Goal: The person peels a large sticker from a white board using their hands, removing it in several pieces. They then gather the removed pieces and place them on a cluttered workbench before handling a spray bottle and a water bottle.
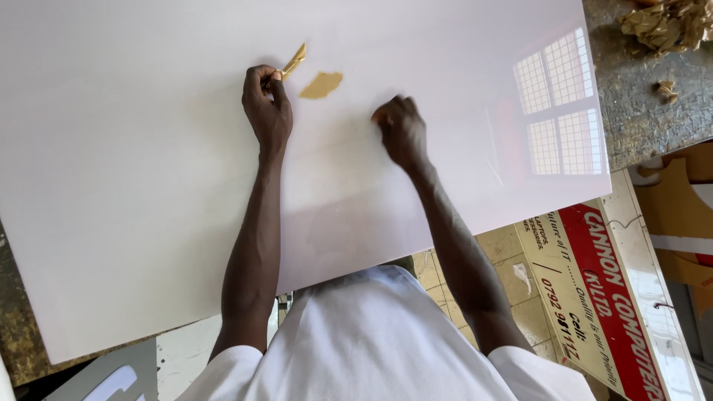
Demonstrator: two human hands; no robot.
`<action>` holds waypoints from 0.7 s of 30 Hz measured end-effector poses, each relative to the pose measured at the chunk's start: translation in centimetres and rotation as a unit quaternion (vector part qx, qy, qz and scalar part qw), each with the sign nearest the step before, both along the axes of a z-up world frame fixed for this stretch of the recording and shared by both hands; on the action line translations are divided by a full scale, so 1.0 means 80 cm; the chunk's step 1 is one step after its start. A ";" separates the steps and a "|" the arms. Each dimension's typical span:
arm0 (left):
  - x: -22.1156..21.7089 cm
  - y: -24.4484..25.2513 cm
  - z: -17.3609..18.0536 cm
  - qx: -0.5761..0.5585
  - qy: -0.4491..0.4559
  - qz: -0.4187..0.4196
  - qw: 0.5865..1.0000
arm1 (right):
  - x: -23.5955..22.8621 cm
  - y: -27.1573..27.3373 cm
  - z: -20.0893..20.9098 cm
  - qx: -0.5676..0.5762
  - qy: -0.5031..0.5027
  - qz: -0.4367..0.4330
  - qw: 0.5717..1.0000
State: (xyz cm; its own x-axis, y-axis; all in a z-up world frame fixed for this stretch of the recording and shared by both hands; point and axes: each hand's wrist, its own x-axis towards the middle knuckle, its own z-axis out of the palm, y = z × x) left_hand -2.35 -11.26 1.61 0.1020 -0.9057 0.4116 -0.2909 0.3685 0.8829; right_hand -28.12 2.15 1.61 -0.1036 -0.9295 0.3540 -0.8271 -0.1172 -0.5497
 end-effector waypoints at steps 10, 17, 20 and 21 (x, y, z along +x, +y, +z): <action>0.001 0.003 0.002 0.010 0.000 0.008 1.000 | 0.000 0.009 -0.003 0.035 -0.081 -0.029 0.996; -0.001 0.005 0.001 0.011 0.000 0.001 1.000 | 0.033 0.017 0.010 0.028 -0.044 -0.029 0.998; 0.001 0.004 0.004 0.013 -0.001 0.007 1.000 | 0.047 0.008 0.001 -0.022 0.005 -0.007 1.000; 0.000 0.005 0.003 0.012 -0.002 0.009 1.000 | 0.051 0.007 -0.004 -0.067 0.056 0.012 0.996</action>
